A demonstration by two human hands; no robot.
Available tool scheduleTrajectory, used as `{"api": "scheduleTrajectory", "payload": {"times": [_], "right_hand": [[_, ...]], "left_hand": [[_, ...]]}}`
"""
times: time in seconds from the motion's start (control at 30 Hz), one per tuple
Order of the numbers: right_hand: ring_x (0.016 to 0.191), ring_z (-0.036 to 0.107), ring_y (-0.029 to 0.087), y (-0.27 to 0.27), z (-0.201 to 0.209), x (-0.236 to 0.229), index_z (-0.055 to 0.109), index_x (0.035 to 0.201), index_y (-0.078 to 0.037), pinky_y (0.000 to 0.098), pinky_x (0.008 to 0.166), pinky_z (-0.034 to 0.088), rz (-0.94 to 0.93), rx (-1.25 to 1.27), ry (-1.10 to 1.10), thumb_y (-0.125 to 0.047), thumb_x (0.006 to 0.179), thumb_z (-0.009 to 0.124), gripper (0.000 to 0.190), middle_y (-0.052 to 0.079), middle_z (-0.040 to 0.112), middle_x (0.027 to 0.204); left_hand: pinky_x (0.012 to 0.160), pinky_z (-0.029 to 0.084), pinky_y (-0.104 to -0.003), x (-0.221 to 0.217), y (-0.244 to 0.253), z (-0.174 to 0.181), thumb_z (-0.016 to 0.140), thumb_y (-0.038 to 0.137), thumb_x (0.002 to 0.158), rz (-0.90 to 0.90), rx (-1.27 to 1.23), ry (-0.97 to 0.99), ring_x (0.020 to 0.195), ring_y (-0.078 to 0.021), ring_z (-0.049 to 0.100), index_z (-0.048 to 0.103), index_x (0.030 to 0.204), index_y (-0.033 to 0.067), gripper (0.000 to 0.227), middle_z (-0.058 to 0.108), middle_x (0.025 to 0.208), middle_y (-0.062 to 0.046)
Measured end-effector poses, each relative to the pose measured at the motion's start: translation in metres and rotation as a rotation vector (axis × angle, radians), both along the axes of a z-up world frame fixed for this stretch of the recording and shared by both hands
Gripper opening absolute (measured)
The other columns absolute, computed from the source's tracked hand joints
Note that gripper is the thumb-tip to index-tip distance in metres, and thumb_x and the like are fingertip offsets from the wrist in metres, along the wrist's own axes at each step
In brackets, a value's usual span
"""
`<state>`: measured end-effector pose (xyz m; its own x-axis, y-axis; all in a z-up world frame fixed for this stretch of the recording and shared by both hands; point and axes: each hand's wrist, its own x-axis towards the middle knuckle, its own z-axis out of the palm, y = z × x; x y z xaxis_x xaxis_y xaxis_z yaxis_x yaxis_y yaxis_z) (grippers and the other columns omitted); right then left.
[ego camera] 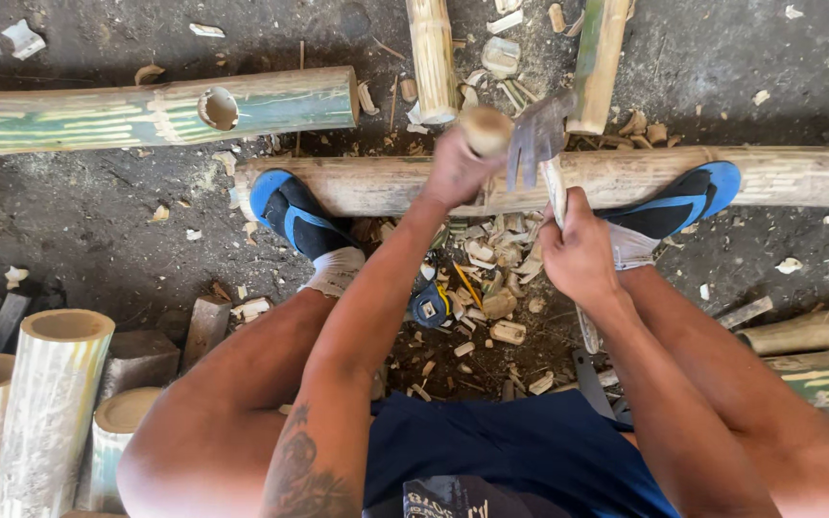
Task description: The person measures and marks a bamboo pole with a tape measure and pencil, then uses a hammer and a smaller bamboo piece to repeatedly strike and carve a hole into the pole.
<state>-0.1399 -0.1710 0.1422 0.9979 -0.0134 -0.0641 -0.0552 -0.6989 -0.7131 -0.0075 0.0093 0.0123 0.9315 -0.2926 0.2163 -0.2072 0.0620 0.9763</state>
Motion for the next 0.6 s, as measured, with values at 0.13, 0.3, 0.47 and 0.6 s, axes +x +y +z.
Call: {"api": "scheduleTrajectory", "payload": {"times": [0.13, 0.3, 0.47, 0.6], "right_hand": [[0.073, 0.072, 0.040, -0.002, 0.014, 0.004, 0.054, 0.107, -0.001, 0.0462, 0.063, 0.055, -0.003, 0.027, -0.087, -0.001, 0.094, 0.056, 0.013, 0.023, 0.068, 0.081], [0.062, 0.071, 0.032, 0.003, 0.021, 0.005, 0.053, 0.107, 0.001, 0.0413, 0.050, 0.054, 0.013, 0.057, -0.016, 0.003, 0.093, 0.051, 0.014, 0.019, 0.069, 0.081], [0.059, 0.070, 0.025, 0.002, 0.037, 0.012, 0.052, 0.105, 0.004, 0.0353, 0.047, 0.054, 0.104, 0.048, -0.121, 0.007, 0.094, 0.051, 0.012, 0.018, 0.069, 0.077], [0.058, 0.069, 0.024, 0.004, 0.061, 0.019, 0.050, 0.110, 0.006, 0.0327, 0.043, 0.053, 0.172, -0.003, -0.175, 0.008, 0.094, 0.050, 0.015, 0.018, 0.068, 0.081]], "left_hand": [[0.087, 0.061, -0.033, 0.002, 0.022, 0.025, 0.086, 0.016, 0.089, 0.271, -0.064, -0.053, 0.097, -0.0178, 0.069, 0.062, 0.125, 0.0071, 0.045, 0.069, 0.111, -0.011], [0.079, 0.061, -0.025, -0.007, 0.022, 0.013, 0.082, 0.011, 0.090, 0.411, -0.153, 0.117, 0.092, -0.0109, 0.071, 0.059, 0.119, 0.0046, 0.038, 0.072, 0.103, -0.005], [0.077, 0.058, -0.023, -0.013, 0.012, -0.001, 0.079, 0.009, 0.090, 0.416, -0.237, 0.107, 0.089, -0.0096, 0.067, 0.055, 0.114, 0.0060, 0.034, 0.069, 0.098, -0.003], [0.075, 0.062, -0.027, -0.016, 0.011, -0.008, 0.079, 0.015, 0.087, 0.331, -0.153, 0.116, 0.086, -0.0116, 0.072, 0.057, 0.113, 0.0068, 0.036, 0.071, 0.096, -0.004]]}}
